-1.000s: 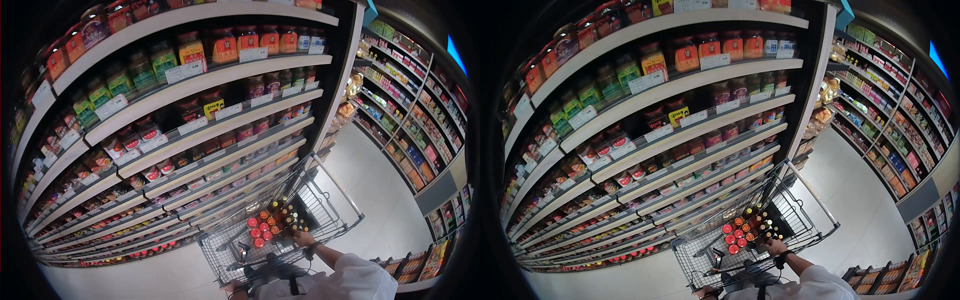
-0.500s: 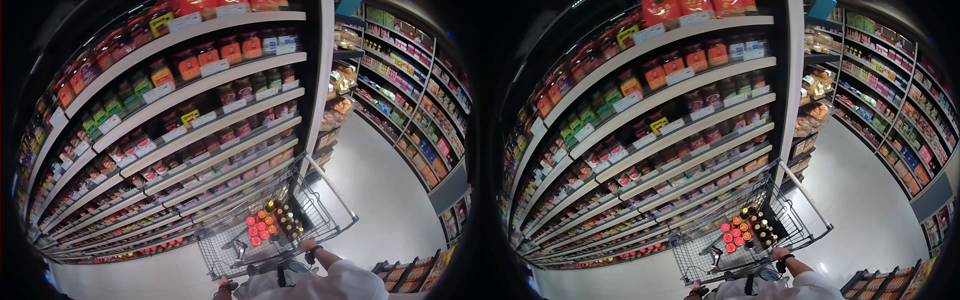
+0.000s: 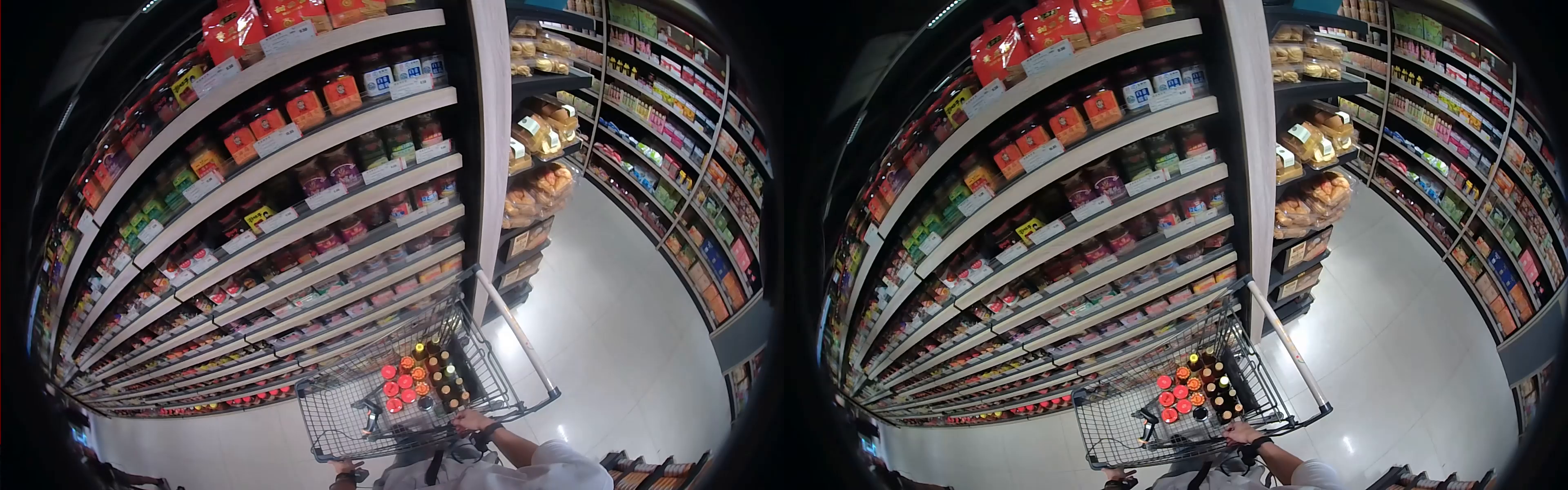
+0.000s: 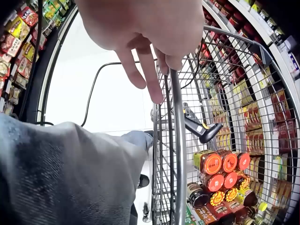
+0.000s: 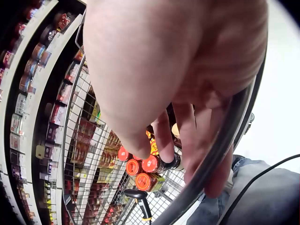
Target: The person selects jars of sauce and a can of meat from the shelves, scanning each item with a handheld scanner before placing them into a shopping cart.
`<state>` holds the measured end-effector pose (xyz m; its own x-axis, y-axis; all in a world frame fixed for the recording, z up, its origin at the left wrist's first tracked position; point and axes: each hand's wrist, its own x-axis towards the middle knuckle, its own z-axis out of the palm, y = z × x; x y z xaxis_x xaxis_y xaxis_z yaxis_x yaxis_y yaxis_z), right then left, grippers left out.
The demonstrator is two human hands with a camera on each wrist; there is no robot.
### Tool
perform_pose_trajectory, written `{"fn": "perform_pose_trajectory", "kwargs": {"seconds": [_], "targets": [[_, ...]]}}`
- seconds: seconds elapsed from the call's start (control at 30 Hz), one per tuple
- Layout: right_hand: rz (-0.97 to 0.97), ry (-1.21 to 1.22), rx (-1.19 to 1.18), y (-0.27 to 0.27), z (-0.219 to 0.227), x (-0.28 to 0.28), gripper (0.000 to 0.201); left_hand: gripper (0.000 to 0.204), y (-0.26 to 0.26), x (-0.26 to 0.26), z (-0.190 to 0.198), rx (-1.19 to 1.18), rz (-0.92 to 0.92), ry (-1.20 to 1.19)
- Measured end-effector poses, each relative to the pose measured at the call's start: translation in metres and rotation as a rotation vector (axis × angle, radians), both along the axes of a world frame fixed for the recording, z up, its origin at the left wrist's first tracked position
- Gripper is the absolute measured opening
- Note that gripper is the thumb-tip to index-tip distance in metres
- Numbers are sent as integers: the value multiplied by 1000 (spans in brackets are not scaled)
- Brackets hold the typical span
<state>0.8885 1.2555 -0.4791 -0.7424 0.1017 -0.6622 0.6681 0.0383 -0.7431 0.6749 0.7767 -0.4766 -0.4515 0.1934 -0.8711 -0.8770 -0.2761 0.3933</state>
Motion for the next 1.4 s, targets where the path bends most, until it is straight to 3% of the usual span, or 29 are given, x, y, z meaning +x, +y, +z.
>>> {"fn": "perform_pose_trajectory", "kwargs": {"seconds": [0.03,0.07,0.1,0.17,0.2,0.3,0.33,0.57,0.63,0.67,0.7,0.73,0.77,0.8,0.83,0.87,0.9,0.93,0.97,1.03,1.07,1.1,1.17,1.2,1.27,1.33,1.4], "targets": [[36,18,82,-1,-7,0,36,97,1,-2,6,-2,-68,45],[-29,-51,-26,2,14,0,40,87,10,3,5,-135,63,115],[-27,-49,-36,5,42,2,37,74,5,8,13,-149,-92,12],[-20,-85,-57,8,53,4,34,52,4,21,20,-168,-389,-195],[-3,-67,-28,9,51,5,32,49,18,29,20,-292,-295,-233],[28,-85,-4,17,92,5,32,49,13,30,13,-102,-207,-302],[134,-61,110,19,84,4,41,54,12,32,1,-66,-135,-207],[568,-76,408,25,108,-23,55,61,42,14,-32,-310,-350,-42],[599,6,414,47,137,-44,53,64,45,14,-44,-313,-389,-26],[506,3,273,62,144,-59,45,54,47,16,-43,-277,-374,-44],[344,42,141,75,189,-73,35,44,51,19,-40,-241,-360,-62],[311,70,83,94,225,-91,33,43,52,16,-49,-203,-398,-157],[178,326,253,106,246,-105,27,38,59,21,-37,-188,-350,-234],[117,459,285,126,264,-128,18,35,55,26,-55,-157,-469,-137],[92,419,460,134,330,-147,15,31,52,27,-66,-128,-587,-37],[52,609,629,154,347,-170,17,29,49,25,-67,-213,-800,232],[-2,719,597,174,365,-195,16,28,44,28,-69,-298,-1002,505],[-118,756,517,178,406,-213,17,24,41,20,-74,-67,-607,26],[-125,873,560,188,436,-235,20,41,42,22,-75,-158,-759,56],[-147,988,431,208,489,-277,32,41,47,18,-81,-116,-668,-211],[-162,1033,416,215,515,-301,36,36,42,15,-88,-241,-1016,107],[-177,1076,399,218,539,-323,40,29,37,15,-88,-110,-1157,368],[-233,1133,302,216,577,-361,49,26,37,16,-93,-148,-1311,510],[-267,1114,402,216,586,-380,54,26,40,14,-93,-221,-1439,589],[-331,1034,617,219,597,-415,64,34,60,18,-67,-603,-1897,763],[-288,938,718,212,612,-427,66,31,55,15,-65,-479,-1536,418],[-282,883,812,208,614,-441,59,41,50,11,-30,-472,-1749,973]]}}
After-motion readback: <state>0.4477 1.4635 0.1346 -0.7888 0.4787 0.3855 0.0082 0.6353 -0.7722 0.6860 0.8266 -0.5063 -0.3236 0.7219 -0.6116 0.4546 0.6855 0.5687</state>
